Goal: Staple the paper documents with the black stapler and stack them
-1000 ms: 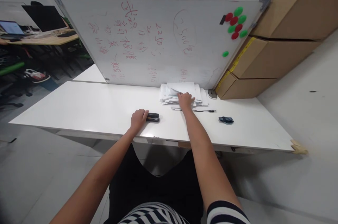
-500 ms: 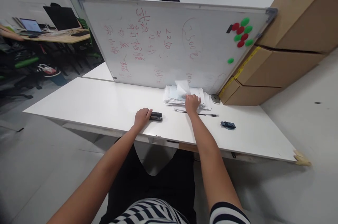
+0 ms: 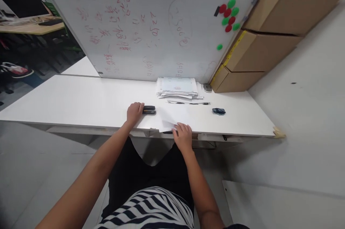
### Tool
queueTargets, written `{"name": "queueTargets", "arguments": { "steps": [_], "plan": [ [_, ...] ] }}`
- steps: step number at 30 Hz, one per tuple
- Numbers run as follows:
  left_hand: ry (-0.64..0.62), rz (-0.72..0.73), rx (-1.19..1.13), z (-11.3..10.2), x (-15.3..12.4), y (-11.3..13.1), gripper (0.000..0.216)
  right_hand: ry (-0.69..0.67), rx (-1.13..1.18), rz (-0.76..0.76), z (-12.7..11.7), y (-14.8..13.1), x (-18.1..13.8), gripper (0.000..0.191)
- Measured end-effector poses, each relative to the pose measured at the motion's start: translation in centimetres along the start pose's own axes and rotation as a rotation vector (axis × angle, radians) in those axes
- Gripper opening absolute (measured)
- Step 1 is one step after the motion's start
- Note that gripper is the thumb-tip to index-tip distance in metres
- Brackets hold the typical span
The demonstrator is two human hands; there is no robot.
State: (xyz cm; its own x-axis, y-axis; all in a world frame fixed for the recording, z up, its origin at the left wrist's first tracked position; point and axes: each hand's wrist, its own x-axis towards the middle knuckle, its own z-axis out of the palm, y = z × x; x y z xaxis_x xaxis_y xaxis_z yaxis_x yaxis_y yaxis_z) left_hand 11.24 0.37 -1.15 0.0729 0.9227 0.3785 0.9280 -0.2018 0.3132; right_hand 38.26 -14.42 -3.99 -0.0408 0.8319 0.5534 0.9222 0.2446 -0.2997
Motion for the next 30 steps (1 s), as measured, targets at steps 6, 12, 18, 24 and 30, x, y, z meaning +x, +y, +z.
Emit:
{"name": "queueTargets", "arguments": {
  "steps": [6,12,18,24,30],
  "plan": [
    [0.325,0.11,-0.292,-2.1,-2.7,1.9,0.036,-0.036,0.085,0.07,0.5,-1.4,-1.6,0.024],
    [0.028,-0.408,-0.846,-2.4,-13.8,7.8,0.045,-0.08,0.115,0.049,-0.8,-1.6,-2.5,0.022],
    [-0.562,-0.804,-1.263,0.3,-14.3,9.5,0.063,-0.093,0.102,0.035,-1.6,-2.4,-3.5,0.023],
    [-0.66,-0.709,-1.191,0.4,-12.6,9.3,0.055,-0.054,0.17,0.079,-2.7,-2.6,-4.6,0.02],
    [-0.704,-0.583,-1.217,-0.5,-15.1,9.6,0.048,0.248,0.379,0.656,-2.7,1.6,-5.1,0.042]
  ]
}}
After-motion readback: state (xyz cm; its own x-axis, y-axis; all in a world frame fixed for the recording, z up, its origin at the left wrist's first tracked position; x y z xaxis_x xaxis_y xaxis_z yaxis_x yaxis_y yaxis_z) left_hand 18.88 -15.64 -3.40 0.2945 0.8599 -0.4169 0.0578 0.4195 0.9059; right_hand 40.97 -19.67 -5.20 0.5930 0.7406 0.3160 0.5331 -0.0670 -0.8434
